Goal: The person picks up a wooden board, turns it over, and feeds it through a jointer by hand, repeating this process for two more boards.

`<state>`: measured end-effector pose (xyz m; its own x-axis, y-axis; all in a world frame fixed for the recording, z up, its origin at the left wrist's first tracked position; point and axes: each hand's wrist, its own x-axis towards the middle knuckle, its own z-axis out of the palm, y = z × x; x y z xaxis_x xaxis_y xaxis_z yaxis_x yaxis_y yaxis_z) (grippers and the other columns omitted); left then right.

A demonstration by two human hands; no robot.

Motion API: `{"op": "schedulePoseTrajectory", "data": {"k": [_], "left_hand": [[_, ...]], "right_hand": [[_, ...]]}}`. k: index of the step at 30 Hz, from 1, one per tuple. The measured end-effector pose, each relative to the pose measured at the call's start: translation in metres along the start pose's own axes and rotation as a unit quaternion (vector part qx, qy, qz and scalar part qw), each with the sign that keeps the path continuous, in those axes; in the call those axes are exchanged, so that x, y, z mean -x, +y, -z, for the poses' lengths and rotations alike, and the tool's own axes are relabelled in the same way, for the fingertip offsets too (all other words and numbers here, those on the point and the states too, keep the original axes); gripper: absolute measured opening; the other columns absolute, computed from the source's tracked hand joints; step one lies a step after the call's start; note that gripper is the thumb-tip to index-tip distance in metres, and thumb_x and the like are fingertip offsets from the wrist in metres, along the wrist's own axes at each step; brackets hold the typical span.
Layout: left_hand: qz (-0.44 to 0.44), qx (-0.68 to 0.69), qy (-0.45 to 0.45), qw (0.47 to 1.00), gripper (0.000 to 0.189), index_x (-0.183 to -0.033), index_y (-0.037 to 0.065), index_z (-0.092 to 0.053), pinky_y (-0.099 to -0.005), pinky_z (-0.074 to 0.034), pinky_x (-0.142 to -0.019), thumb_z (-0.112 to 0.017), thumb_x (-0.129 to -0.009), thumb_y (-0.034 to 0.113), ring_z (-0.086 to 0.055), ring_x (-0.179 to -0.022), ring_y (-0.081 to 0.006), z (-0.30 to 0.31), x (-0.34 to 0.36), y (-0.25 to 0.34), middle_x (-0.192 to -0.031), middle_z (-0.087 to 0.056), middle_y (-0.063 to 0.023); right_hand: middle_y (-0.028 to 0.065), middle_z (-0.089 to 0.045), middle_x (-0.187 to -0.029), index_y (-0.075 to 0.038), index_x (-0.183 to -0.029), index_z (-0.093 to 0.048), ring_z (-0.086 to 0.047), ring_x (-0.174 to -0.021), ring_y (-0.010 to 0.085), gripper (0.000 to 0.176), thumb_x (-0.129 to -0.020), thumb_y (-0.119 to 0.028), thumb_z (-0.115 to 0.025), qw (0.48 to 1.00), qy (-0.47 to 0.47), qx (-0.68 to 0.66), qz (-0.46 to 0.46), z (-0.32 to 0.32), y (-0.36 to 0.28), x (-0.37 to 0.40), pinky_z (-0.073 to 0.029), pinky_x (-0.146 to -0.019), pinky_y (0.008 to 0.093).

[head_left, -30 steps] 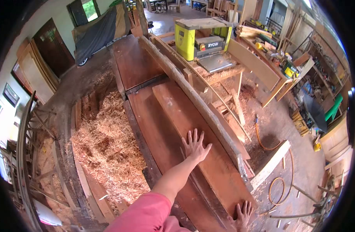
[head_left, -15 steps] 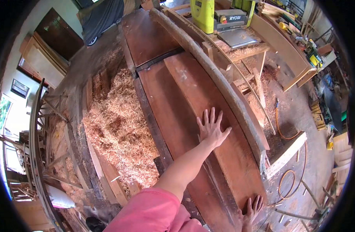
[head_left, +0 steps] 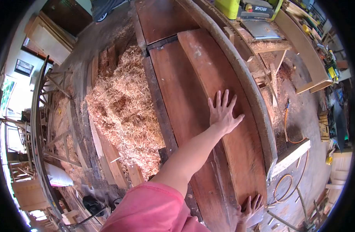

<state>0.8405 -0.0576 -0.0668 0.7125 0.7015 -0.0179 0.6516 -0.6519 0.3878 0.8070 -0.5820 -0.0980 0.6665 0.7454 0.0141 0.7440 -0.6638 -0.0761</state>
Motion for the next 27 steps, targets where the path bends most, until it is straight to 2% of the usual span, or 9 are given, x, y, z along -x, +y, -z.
{"op": "schedulePoseTrajectory", "data": {"k": [6,14,20,23,27], "left_hand": [[0.004,-0.008,0.003,1.0,0.089,-0.164,0.019,-0.035,-0.0718,-0.011,-0.122,-0.055,-0.094,0.07,-0.011,-0.16,-0.0405,0.001,-0.027,-0.019,-0.173,-0.017,-0.0156],[0.012,-0.016,-0.013,1.0,0.09,-0.165,0.021,-0.032,-0.0708,-0.009,-0.123,-0.052,-0.094,0.073,-0.01,-0.16,-0.0397,0.009,-0.035,-0.027,-0.174,-0.015,-0.0143],[0.015,-0.022,-0.016,1.0,0.09,-0.166,0.023,-0.029,-0.0699,-0.009,-0.123,-0.049,-0.095,0.074,-0.008,-0.161,-0.0387,0.01,-0.041,-0.028,-0.175,-0.013,-0.0126],[0.027,-0.012,-0.049,0.998,0.09,-0.166,0.023,-0.028,-0.0673,-0.005,-0.125,-0.05,-0.095,0.073,-0.004,-0.162,-0.0368,0.018,-0.043,-0.028,-0.176,-0.011,-0.011],[0.021,-0.007,-0.04,0.999,0.09,-0.166,0.022,-0.03,-0.068,-0.006,-0.125,-0.05,-0.094,0.073,-0.006,-0.161,-0.0374,0.018,-0.045,-0.03,-0.175,-0.012,-0.0118]], "right_hand": [[0.0269,-0.041,-0.161,-0.014,-0.148,-0.059,-0.032,-0.151,0.0519,0.078,-0.098,-0.072,-0.045,0.999,0.009,-0.049,0.01,0.005,-0.026,-0.035,-0.013,-0.122,0.0697],[0.0278,-0.042,-0.16,-0.012,-0.145,-0.061,-0.032,-0.151,0.0525,0.076,-0.099,-0.07,-0.046,0.998,0.029,-0.053,0.026,-0.003,-0.025,-0.038,-0.015,-0.121,0.0709],[0.027,-0.043,-0.161,-0.011,-0.143,-0.063,-0.032,-0.151,0.0512,0.075,-0.099,-0.069,-0.048,0.997,0.022,-0.064,0.023,0.001,-0.032,-0.046,-0.013,-0.123,0.0691],[0.0264,-0.043,-0.161,-0.011,-0.143,-0.063,-0.032,-0.152,0.05,0.074,-0.099,-0.069,-0.049,0.996,0.027,-0.081,0.018,-0.001,-0.034,-0.048,-0.011,-0.124,0.0678],[0.026,-0.044,-0.16,-0.011,-0.144,-0.063,-0.032,-0.152,0.0502,0.075,-0.099,-0.069,-0.049,0.997,0.019,-0.079,0.016,0.001,-0.037,-0.051,-0.011,-0.124,0.0675]]}}
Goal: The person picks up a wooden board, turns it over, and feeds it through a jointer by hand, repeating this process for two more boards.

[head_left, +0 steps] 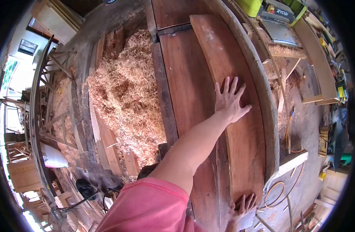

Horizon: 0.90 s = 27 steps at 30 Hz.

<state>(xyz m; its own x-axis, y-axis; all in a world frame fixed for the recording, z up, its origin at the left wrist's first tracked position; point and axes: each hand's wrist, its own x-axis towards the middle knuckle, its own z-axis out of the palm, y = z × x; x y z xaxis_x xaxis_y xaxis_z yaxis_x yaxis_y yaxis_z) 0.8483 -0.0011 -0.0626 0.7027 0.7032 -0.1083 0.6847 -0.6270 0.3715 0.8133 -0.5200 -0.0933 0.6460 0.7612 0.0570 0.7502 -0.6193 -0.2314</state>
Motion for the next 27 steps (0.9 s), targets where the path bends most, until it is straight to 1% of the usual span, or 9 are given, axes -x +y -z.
{"op": "schedulePoseTrajectory", "data": {"k": [2,5,8,17,20,23,26,27], "left_hand": [[-0.006,-0.006,0.03,1.0,0.089,-0.164,0.022,-0.033,-0.0693,-0.01,-0.124,-0.051,-0.094,0.074,-0.01,-0.161,-0.0387,-0.005,-0.001,-0.003,-0.174,-0.015,-0.0132],[-0.006,0.0,0.028,1.0,0.09,-0.165,0.022,-0.033,-0.0693,-0.01,-0.124,-0.051,-0.094,0.074,-0.009,-0.161,-0.0386,-0.006,-0.004,-0.005,-0.174,-0.015,-0.0132],[-0.009,-0.004,0.032,0.999,0.089,-0.165,0.022,-0.032,-0.0695,-0.01,-0.124,-0.051,-0.094,0.074,-0.008,-0.161,-0.0387,-0.008,-0.007,-0.008,-0.175,-0.014,-0.0132],[-0.01,-0.006,0.037,0.999,0.089,-0.164,0.022,-0.034,-0.0698,-0.009,-0.124,-0.051,-0.094,0.074,-0.009,-0.161,-0.039,-0.005,-0.014,-0.013,-0.174,-0.016,-0.013],[-0.011,-0.001,0.036,0.999,0.089,-0.164,0.022,-0.035,-0.0702,-0.009,-0.124,-0.051,-0.094,0.074,-0.01,-0.16,-0.0391,-0.004,-0.015,-0.015,-0.174,-0.017,-0.0128],[-0.012,-0.004,0.038,0.999,0.089,-0.164,0.022,-0.035,-0.0707,-0.01,-0.123,-0.051,-0.094,0.074,-0.009,-0.161,-0.0391,-0.004,-0.018,-0.017,-0.174,-0.016,-0.0126],[-0.012,-0.001,0.042,0.999,0.089,-0.163,0.022,-0.035,-0.0707,-0.009,-0.124,-0.051,-0.094,0.074,-0.009,-0.161,-0.0391,-0.005,-0.02,-0.018,-0.174,-0.016,-0.0126],[-0.012,0.0,0.044,0.999,0.089,-0.163,0.022,-0.035,-0.0707,-0.009,-0.124,-0.051,-0.094,0.074,-0.009,-0.161,-0.0391,-0.005,-0.021,-0.019,-0.174,-0.016,-0.0126]], "right_hand": [[0.0259,-0.046,-0.158,-0.013,-0.145,-0.061,-0.035,-0.15,0.052,0.075,-0.099,-0.071,-0.046,1.0,0.008,0.009,0.009,-0.001,0.0,-0.003,-0.014,-0.123,0.0682],[0.0276,-0.045,-0.159,-0.012,-0.143,-0.063,-0.035,-0.15,0.0508,0.073,-0.099,-0.069,-0.049,1.0,0.016,0.005,0.01,-0.005,0.0,-0.005,-0.014,-0.123,0.0678],[0.0284,-0.046,-0.158,-0.013,-0.143,-0.063,-0.037,-0.149,0.0515,0.072,-0.099,-0.069,-0.049,1.0,0.017,0.003,0.018,-0.003,-0.003,-0.009,-0.016,-0.122,0.0682],[0.0274,-0.047,-0.157,-0.009,-0.14,-0.065,-0.037,-0.149,0.0505,0.073,-0.099,-0.067,-0.049,1.0,0.017,-0.001,0.012,-0.003,-0.01,-0.017,-0.016,-0.123,0.0674],[0.0271,-0.047,-0.157,-0.009,-0.141,-0.065,-0.037,-0.149,0.0508,0.072,-0.1,-0.066,-0.049,1.0,-0.003,0.006,-0.005,-0.005,-0.006,-0.015,-0.017,-0.122,0.0673],[0.027,-0.047,-0.157,-0.008,-0.14,-0.065,-0.037,-0.149,0.0514,0.072,-0.1,-0.065,-0.049,1.0,0.017,-0.005,0.02,-0.003,-0.013,-0.022,-0.019,-0.122,0.0678],[0.0269,-0.047,-0.157,-0.008,-0.14,-0.065,-0.037,-0.148,0.0518,0.071,-0.1,-0.065,-0.048,1.0,0.017,-0.006,0.025,-0.002,-0.015,-0.025,-0.02,-0.121,0.0682],[0.0268,-0.047,-0.157,-0.01,-0.141,-0.064,-0.037,-0.149,0.0518,0.071,-0.1,-0.065,-0.048,1.0,0.017,-0.007,0.024,-0.003,-0.015,-0.025,-0.018,-0.121,0.0684]]}}
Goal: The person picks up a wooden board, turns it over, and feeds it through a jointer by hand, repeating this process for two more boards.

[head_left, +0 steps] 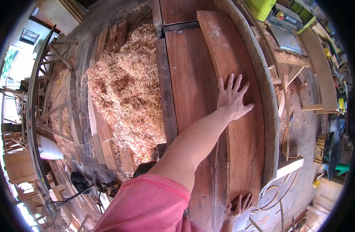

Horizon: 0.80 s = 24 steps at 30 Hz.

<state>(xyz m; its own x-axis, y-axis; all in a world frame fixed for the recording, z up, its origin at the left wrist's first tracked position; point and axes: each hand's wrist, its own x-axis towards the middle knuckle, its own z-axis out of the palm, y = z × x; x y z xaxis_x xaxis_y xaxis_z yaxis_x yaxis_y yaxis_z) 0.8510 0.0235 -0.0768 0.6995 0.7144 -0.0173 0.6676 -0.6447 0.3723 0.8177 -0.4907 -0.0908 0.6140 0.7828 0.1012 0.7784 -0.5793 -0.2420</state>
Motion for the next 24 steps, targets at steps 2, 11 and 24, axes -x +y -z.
{"op": "schedulePoseTrajectory", "data": {"k": [2,11,24], "left_hand": [[-0.001,0.0,0.005,1.0,0.089,-0.163,0.022,-0.036,-0.0706,-0.008,-0.124,-0.052,-0.093,0.074,-0.009,-0.161,-0.0391,-0.002,-0.002,-0.002,-0.174,-0.016,-0.0127],[0.0,-0.004,0.01,1.0,0.089,-0.163,0.022,-0.036,-0.07,-0.009,-0.124,-0.053,-0.093,0.074,-0.01,-0.161,-0.0387,0.001,-0.011,-0.008,-0.174,-0.017,-0.0127],[0.001,0.005,0.015,1.0,0.089,-0.163,0.022,-0.036,-0.07,-0.008,-0.124,-0.053,-0.093,0.073,-0.009,-0.161,-0.0388,0.002,-0.024,-0.018,-0.174,-0.017,-0.012]], "right_hand": [[0.0265,-0.048,-0.156,-0.013,-0.144,-0.061,-0.037,-0.149,0.0518,0.069,-0.101,-0.066,-0.048,1.0,0.001,-0.003,-0.002,-0.002,-0.001,-0.001,-0.014,-0.123,0.0687],[0.0254,-0.047,-0.158,-0.013,-0.144,-0.062,-0.035,-0.15,0.0502,0.071,-0.1,-0.067,-0.049,1.0,0.001,-0.009,-0.004,-0.006,-0.004,-0.01,-0.012,-0.124,0.0679],[0.0268,-0.046,-0.158,-0.014,-0.145,-0.061,-0.036,-0.149,0.0521,0.068,-0.102,-0.065,-0.047,1.0,0.0,-0.013,0.006,-0.008,-0.013,-0.026,-0.012,-0.124,0.0679]]}}
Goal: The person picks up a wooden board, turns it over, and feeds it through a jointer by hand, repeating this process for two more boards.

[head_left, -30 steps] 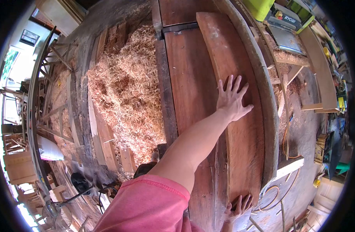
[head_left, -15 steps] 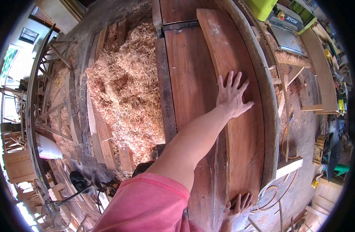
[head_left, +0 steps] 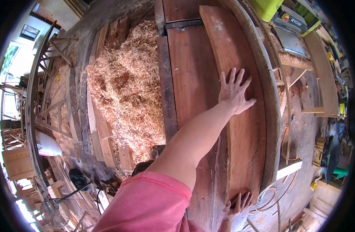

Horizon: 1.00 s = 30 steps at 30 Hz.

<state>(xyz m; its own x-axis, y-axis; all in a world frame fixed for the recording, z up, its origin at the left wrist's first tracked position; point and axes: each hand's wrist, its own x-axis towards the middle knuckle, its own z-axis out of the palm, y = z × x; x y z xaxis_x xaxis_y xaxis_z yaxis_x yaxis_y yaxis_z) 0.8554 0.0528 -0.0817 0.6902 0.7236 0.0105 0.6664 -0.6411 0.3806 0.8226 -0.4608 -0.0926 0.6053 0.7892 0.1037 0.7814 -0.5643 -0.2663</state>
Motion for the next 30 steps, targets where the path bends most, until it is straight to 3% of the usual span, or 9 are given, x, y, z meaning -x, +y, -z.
{"op": "schedulePoseTrajectory", "data": {"k": [8,11,17,26,30], "left_hand": [[-0.001,0.001,-0.001,1.0,0.089,-0.163,0.022,-0.036,-0.0698,-0.009,-0.124,-0.053,-0.093,0.073,-0.008,-0.161,-0.0385,0.003,-0.009,-0.007,-0.174,-0.017,-0.0116],[0.001,-0.001,-0.005,1.0,0.089,-0.163,0.022,-0.036,-0.0695,-0.009,-0.125,-0.053,-0.093,0.074,-0.008,-0.161,-0.0385,0.004,-0.014,-0.009,-0.174,-0.016,-0.0113],[0.002,-0.002,-0.003,1.0,0.09,-0.164,0.023,-0.035,-0.0696,-0.008,-0.125,-0.053,-0.092,0.074,-0.009,-0.161,-0.0383,0.005,-0.022,-0.014,-0.174,-0.016,-0.0107],[-0.002,-0.011,0.007,1.0,0.089,-0.164,0.024,-0.035,-0.0693,-0.009,-0.124,-0.053,-0.092,0.075,-0.011,-0.161,-0.0387,0.007,-0.037,-0.026,-0.174,-0.018,-0.0112],[-0.001,-0.012,0.013,1.0,0.089,-0.164,0.025,-0.035,-0.0692,-0.009,-0.124,-0.052,-0.092,0.075,-0.012,-0.16,-0.0382,0.009,-0.044,-0.031,-0.174,-0.019,-0.0106]], "right_hand": [[0.0252,-0.046,-0.159,-0.014,-0.147,-0.059,-0.036,-0.149,0.0527,0.071,-0.101,-0.067,-0.047,1.0,0.004,0.003,0.016,-0.006,-0.001,-0.009,-0.012,-0.123,0.0695],[0.0276,-0.047,-0.157,-0.007,-0.142,-0.063,-0.034,-0.15,0.0524,0.075,-0.1,-0.067,-0.048,1.0,-0.003,0.01,0.01,-0.006,-0.003,-0.013,-0.015,-0.122,0.0695],[0.0282,-0.046,-0.157,-0.005,-0.143,-0.062,-0.033,-0.151,0.0524,0.079,-0.098,-0.069,-0.05,1.0,-0.026,0.013,0.006,-0.003,-0.01,-0.024,-0.016,-0.122,0.0692],[0.0286,-0.045,-0.158,-0.007,-0.145,-0.061,-0.036,-0.148,0.0532,0.08,-0.093,-0.068,-0.058,0.997,-0.049,0.023,0.06,-0.001,-0.012,-0.049,-0.023,-0.119,0.0701],[0.0284,-0.045,-0.158,-0.008,-0.146,-0.06,-0.035,-0.149,0.0534,0.08,-0.093,-0.069,-0.057,0.997,-0.044,0.034,0.052,-0.009,-0.014,-0.056,-0.02,-0.12,0.0698]]}}
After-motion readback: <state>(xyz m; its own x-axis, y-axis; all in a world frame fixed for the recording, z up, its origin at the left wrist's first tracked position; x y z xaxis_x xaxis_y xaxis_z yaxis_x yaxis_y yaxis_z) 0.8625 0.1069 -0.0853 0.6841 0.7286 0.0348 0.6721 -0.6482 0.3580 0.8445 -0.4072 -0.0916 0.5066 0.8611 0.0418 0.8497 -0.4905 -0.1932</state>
